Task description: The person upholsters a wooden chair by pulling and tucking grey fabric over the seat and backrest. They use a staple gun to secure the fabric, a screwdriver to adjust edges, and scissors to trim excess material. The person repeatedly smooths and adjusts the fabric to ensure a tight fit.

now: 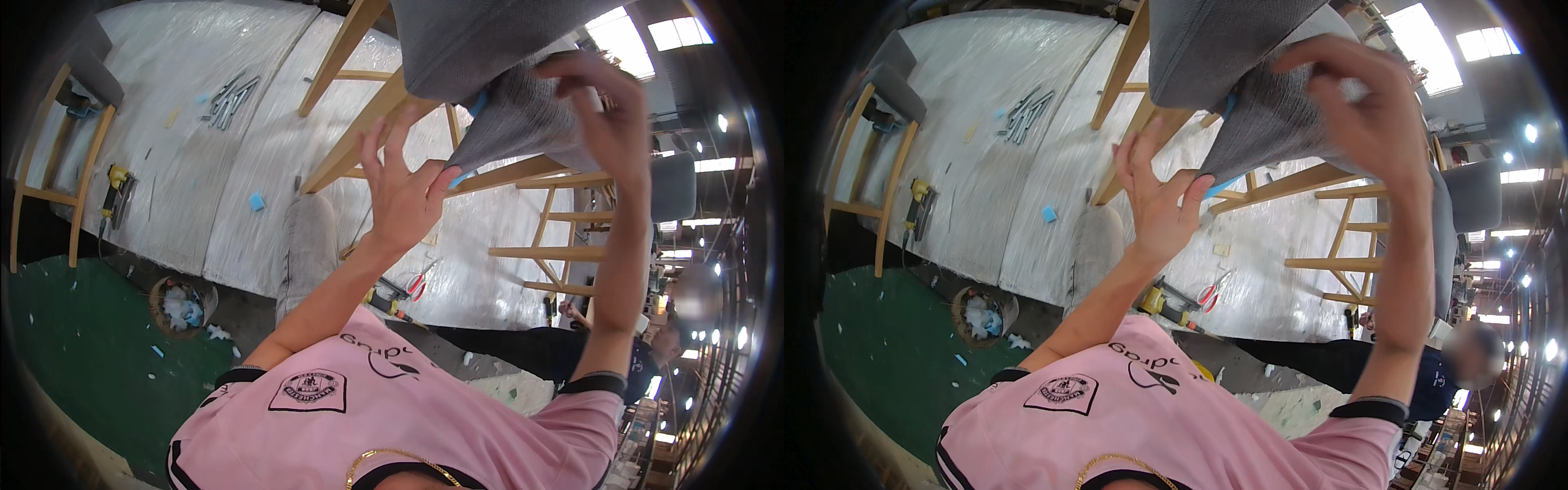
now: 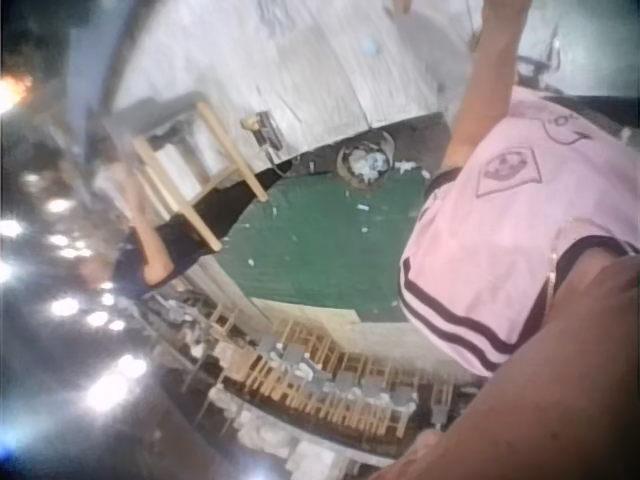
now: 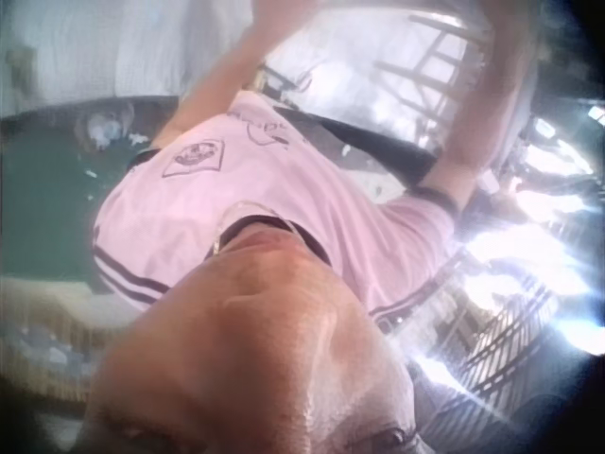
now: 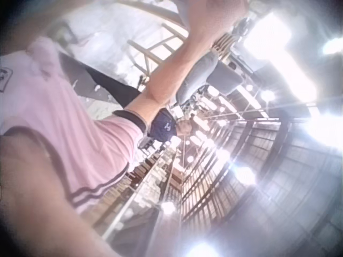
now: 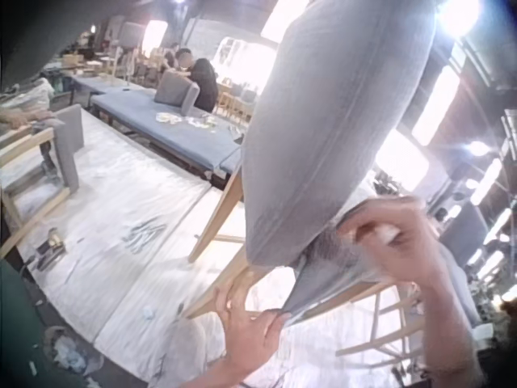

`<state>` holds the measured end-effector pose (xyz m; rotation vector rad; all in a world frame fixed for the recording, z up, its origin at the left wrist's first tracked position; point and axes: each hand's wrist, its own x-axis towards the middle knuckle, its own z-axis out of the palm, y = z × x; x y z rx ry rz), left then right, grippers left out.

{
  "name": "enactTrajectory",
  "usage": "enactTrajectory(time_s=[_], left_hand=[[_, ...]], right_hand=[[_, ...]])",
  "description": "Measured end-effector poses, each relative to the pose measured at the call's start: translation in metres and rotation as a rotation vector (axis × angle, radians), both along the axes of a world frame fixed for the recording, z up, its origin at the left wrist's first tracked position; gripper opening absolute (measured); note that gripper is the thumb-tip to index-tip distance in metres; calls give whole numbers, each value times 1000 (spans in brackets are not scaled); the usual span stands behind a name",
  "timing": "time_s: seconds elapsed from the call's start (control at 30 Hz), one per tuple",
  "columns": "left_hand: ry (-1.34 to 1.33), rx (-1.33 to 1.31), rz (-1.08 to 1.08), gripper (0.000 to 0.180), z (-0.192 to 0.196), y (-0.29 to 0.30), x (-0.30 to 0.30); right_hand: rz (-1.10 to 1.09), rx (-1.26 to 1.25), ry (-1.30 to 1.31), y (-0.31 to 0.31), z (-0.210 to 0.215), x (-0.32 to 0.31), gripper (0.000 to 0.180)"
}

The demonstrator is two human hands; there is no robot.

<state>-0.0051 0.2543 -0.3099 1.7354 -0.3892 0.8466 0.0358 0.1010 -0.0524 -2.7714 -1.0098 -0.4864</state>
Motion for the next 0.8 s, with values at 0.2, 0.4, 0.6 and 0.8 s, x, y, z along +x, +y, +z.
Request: enactTrajectory(time_s=[0.2,0.4,0.6,0.8], left_hand=[[6,27,-73,32,-10,-6,1],[-53,-60,-193,31,-24,6,24],[-90,-78,-264,34,-23,-2,16],[-112,19,-171,27,8,-1,-23]], right_hand=[[-382,527,-422,-94,-6,9,49],[-494,-22,152,15,-35,32,45],[-458,-222,-670,-60,-99,32,23],[-606,-64,-481,36,-88,-24,54]])
